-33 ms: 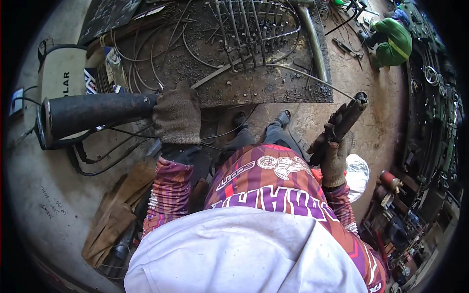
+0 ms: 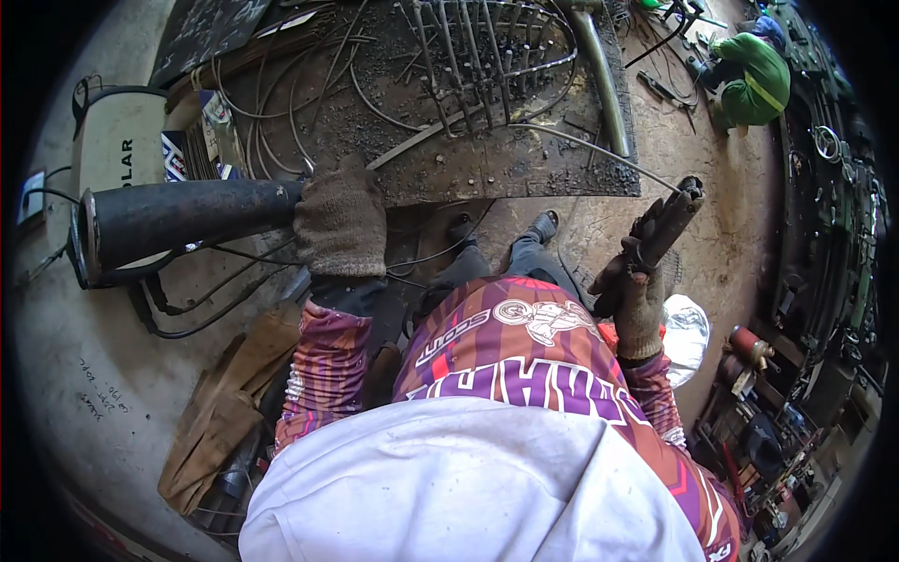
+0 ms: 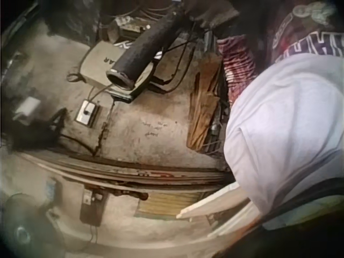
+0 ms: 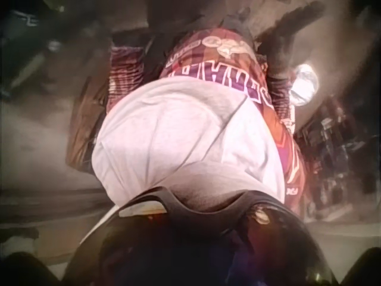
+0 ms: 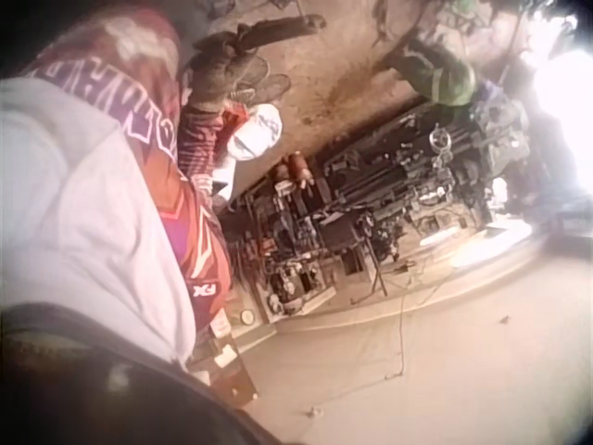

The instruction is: The person uses a hammer to shape metal rods on a workbench, uses an angle grinder to smooth the metal, and then welds the components together using a welding rod.

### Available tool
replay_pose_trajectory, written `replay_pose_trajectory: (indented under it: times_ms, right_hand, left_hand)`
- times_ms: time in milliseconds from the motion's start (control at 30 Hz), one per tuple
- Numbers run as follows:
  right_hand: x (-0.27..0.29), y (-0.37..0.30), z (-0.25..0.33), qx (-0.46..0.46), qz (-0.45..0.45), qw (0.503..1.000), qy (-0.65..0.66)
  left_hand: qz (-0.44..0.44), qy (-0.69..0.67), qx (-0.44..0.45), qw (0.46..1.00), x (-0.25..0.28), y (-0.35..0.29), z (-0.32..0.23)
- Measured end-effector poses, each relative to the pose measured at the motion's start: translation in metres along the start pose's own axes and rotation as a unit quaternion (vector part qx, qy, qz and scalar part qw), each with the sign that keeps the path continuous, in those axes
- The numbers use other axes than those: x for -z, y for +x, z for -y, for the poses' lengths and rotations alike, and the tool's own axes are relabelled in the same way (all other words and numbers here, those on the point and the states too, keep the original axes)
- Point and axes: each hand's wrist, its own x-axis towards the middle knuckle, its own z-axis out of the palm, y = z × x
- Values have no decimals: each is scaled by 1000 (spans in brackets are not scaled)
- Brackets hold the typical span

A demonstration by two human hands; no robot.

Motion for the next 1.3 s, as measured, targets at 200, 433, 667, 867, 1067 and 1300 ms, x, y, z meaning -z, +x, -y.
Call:
replay_pose_trajectory:
  times_ms: [200,433,667,867,1067,1300]
  right_hand:
    - [-7,-9,-5,6,-13,1000,-19]
    - [-17,-11,-12,24,-33,999,-15]
    - [-27,-16,-24,16,-57,998,-2]
    - [-34,-16,-31,-1,-57,998,-4]
    - [-32,-16,-40,0,-48,999,9]
    - [-36,-18,-28,-15,-68,998,-11]
  left_hand:
    - [-13,-29,-8,999,4,-5,0]
    - [-41,-64,-19,997,-1,-8,4]
    - [-103,-58,-59,991,-3,-10,6]
    - [-78,-65,-50,994,0,-10,4]
    - [-19,-64,-10,998,11,-5,0]
    - [-18,-68,-7,997,6,-6,2]
